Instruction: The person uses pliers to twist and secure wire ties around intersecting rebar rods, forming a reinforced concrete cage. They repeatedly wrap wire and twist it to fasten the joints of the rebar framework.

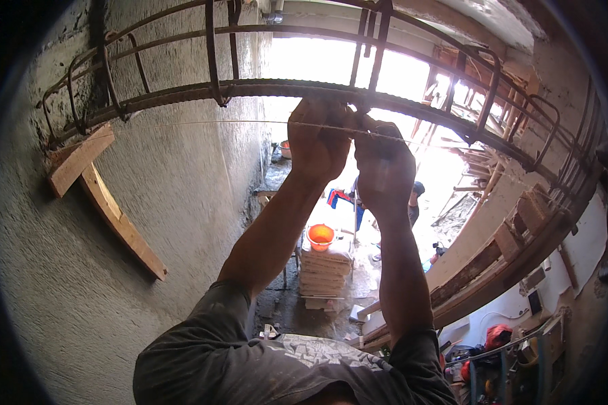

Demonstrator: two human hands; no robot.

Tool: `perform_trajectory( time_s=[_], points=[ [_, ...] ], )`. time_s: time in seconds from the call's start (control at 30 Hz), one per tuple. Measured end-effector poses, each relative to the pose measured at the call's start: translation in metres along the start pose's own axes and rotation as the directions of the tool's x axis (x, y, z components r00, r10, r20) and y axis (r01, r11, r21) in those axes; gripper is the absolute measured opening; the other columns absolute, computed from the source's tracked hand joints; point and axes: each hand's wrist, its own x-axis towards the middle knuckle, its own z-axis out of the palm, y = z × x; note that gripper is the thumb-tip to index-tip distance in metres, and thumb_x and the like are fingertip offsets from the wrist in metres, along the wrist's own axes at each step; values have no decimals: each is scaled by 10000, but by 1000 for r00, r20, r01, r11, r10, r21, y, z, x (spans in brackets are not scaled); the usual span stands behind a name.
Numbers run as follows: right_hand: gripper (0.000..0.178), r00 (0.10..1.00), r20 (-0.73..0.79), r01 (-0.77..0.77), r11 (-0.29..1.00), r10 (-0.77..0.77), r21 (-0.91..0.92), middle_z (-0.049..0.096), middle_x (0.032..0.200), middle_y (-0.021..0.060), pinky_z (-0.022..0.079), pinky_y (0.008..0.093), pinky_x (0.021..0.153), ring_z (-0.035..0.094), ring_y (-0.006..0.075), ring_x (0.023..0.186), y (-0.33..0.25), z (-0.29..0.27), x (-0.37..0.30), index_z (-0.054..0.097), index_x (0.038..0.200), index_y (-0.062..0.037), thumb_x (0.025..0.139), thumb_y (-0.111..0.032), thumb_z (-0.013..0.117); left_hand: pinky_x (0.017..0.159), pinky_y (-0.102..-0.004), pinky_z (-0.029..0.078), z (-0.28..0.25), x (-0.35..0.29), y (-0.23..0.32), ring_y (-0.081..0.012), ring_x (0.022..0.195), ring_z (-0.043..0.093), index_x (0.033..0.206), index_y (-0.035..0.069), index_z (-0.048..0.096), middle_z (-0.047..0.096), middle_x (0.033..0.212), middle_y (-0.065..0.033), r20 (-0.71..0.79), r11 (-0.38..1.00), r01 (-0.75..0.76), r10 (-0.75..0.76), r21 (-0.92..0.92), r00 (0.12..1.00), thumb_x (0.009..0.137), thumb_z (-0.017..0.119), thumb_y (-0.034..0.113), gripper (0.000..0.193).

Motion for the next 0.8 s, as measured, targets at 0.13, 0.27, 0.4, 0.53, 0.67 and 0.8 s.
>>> perform_trajectory(
  time_s=[0.13, 0.27, 0.4, 0.53, 0.67, 0.8],
  points=[
    [136, 998, 30, 53, 998, -52, -43, 736, 1019, 128, 557, 342, 734, 728, 256, 828, 2, -1, -1, 761, 975, -25, 934, -125, 678, 708, -439, 625, -3, 3, 0, -302, 759, 717, 1008, -31, 657, 702, 953, -163, -158, 995, 56, -69, -83, 985, 1019, 597, 178, 218],
    [185, 996, 88, -1, 1000, 3, -20, 681, 978, 80, 496, 274, 642, 647, 147, 759, 2, -3, 0, 716, 1079, 11, 983, -108, 611, 715, -401, 617, -8, 14, 2, -275, 780, 705, 992, -9, 651, 686, 924, -142, -19, 964, 171, -179, -202, 984, 997, 605, 149, 164],
    [169, 971, 127, 235, 915, -204, -329, 652, 922, 48, 458, 255, 585, 598, 82, 708, 1, -4, 5, 714, 1015, 19, 994, -107, 604, 686, -355, 578, -5, 26, 8, -203, 790, 667, 1052, 42, 606, 668, 911, -105, 35, 988, 126, -130, 94, 991, 990, 634, 185, 157],
    [186, 995, 95, 58, 982, -41, -178, 681, 936, 68, 486, 291, 632, 636, 131, 737, 1, 0, 4, 715, 884, 5, 985, -131, 639, 547, -263, 525, 4, 32, 14, -151, 633, 640, 1034, 14, 595, 661, 833, -106, -80, 960, 126, -110, 249, 991, 958, 714, 108, 169],
    [160, 987, 32, -157, 987, 158, -42, 741, 969, 145, 544, 334, 726, 724, 241, 828, 2, 5, 0, 724, 916, 4, 954, -143, 675, 494, -242, 472, 8, 39, 9, -116, 592, 583, 1041, 21, 573, 616, 810, -67, -21, 913, -53, 68, 405, 997, 927, 722, 45, 189],
    [225, 980, 66, -191, 981, 189, 18, 667, 866, 50, 462, 249, 634, 588, 99, 705, 5, 5, 0, 681, 1140, 16, 989, -150, 656, 494, -245, 469, 9, 42, -6, -95, 624, 577, 1025, 28, 563, 582, 865, -45, -3, 770, -271, 334, 578, 942, 898, 716, 8, 201]
  ],
)
